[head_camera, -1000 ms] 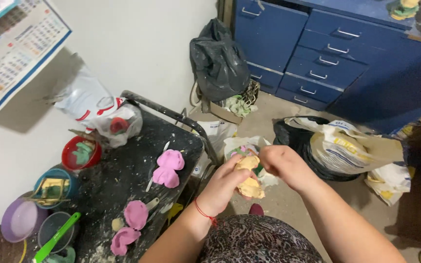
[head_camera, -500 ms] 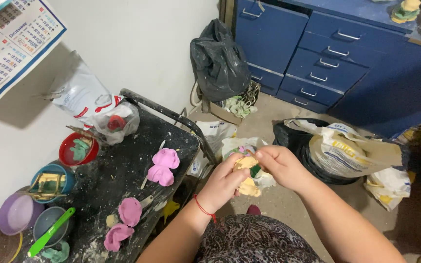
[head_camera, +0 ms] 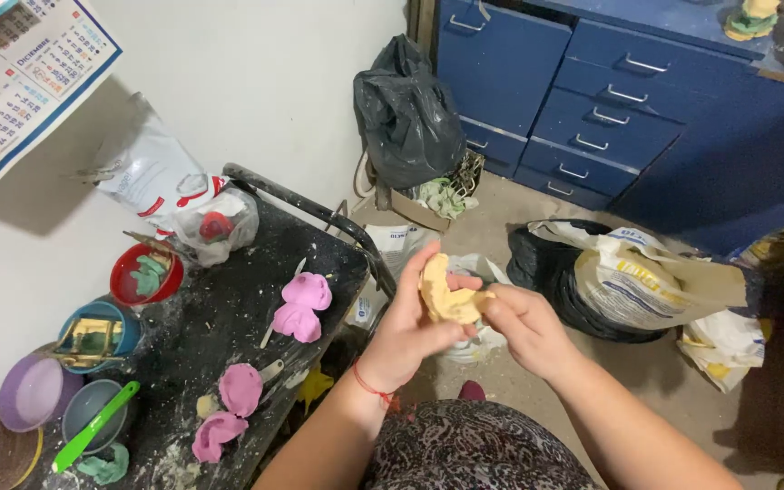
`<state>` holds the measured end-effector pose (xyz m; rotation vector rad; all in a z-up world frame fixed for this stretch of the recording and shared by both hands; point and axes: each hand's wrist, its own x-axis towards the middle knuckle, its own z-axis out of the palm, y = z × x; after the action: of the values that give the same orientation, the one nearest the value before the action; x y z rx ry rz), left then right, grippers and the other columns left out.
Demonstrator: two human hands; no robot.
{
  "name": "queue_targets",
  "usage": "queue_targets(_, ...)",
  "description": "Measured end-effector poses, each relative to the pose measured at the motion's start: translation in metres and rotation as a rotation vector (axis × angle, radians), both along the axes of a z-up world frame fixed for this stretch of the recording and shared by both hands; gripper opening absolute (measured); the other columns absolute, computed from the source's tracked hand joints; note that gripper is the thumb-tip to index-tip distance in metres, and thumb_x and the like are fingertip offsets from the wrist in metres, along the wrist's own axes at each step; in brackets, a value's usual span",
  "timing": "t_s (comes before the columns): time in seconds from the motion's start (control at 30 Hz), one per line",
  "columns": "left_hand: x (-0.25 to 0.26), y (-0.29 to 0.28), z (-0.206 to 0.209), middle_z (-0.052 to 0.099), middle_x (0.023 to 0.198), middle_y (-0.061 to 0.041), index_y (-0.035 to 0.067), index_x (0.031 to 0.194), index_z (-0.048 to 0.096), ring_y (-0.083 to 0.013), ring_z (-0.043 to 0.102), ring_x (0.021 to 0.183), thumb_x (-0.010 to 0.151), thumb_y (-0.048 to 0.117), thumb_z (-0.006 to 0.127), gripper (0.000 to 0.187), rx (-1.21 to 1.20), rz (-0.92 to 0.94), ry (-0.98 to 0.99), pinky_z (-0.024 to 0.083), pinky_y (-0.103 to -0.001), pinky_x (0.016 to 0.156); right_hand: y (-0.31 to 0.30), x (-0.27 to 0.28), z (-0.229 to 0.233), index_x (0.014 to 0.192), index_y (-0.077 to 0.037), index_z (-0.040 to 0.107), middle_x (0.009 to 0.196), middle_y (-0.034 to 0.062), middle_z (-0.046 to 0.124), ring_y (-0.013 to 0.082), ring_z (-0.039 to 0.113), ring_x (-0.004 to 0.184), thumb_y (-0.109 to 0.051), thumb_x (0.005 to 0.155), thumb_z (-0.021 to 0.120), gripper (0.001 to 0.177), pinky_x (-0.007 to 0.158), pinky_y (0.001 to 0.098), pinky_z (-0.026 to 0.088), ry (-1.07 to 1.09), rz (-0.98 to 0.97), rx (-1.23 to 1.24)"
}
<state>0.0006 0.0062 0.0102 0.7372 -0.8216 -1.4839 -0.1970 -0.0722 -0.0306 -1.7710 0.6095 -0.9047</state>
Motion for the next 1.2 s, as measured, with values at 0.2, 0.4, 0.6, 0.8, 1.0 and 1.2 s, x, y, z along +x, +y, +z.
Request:
queue_targets(0.2,0.005,0.007,-0.011,0.054,0.142,-0.035,0.014,0.161,0.017,-0.0391,0.064,0.124,0.081,-0.024,0.067,0.102,-0.251,-0.068,0.096,0.061,-0.044,0.097,-0.006,-0.009,-0.013,0.076,-0.004,0.067,0.056,0.0018,0.051,0.0153,0.044,0.053,-0.034,0.106,0.046,0.047,0.053,0.0289,0.041,-0.192,0.050,0.013)
queue_targets(0.4,0.010,0.013,-0.013,0.058,0.133,-0.036,0.011,0.154,0.024,-0.0387,0.065,0.120,0.080,-0.022,0.072,0.094,-0.375,0.021,-0.014,0.060,-0.045,0.097,-0.016,0.011,0.017,0.109,0.011,0.063,0.102,0.0419,0.068,0.0649,0.059,0.107,-0.005,0.085,0.064,0.029,0.091,0.0693,0.048,0.643,-0.011,0.069)
queue_targets(0.6,0.013,0.017,0.001,0.062,0.129,-0.034,0.007,0.150,0.029,-0.0377,0.065,0.118,0.081,-0.022,0.069,0.085,-0.430,0.121,-0.159,0.061,-0.045,0.092,-0.006,-0.002,0.011,0.118,-0.007,0.074,0.105,0.0166,0.082,0.0353,0.073,0.110,-0.018,0.101,0.063,0.024,0.099,0.0528,0.052,0.284,-0.163,0.080)
queue_targets(0.8,0.021,0.028,0.038,0.065,0.141,-0.013,0.008,0.141,0.044,-0.0325,0.062,0.137,0.089,-0.012,0.064,0.059,-0.581,0.183,-0.761,0.049,-0.044,0.120,0.017,-0.005,0.042,0.130,-0.007,0.067,0.122,0.0116,0.072,0.0229,0.070,0.109,-0.035,0.098,0.066,0.042,0.094,0.0358,0.055,-0.103,0.019,-0.185)
queue_targets(1.0,0.016,0.029,0.037,0.059,0.148,-0.024,0.008,0.148,0.036,-0.0374,0.059,0.142,0.088,-0.017,0.058,0.068,-0.511,0.126,-0.640,0.052,-0.041,0.118,0.021,-0.004,0.032,0.128,-0.005,0.068,0.119,0.0154,0.073,0.0232,0.072,0.103,-0.017,0.095,0.071,0.035,0.091,0.0337,0.056,-0.149,-0.037,-0.154)
queue_targets(1.2,0.010,0.029,0.032,0.070,0.136,-0.006,0.016,0.152,0.046,-0.0126,0.072,0.099,0.073,0.022,0.094,0.092,-0.251,0.212,-0.810,0.064,-0.028,0.086,0.019,0.006,0.025,0.132,0.001,0.067,0.120,0.0159,0.077,0.0209,0.072,0.103,-0.008,0.094,0.072,0.040,0.087,0.0341,0.057,-0.396,0.027,0.440)
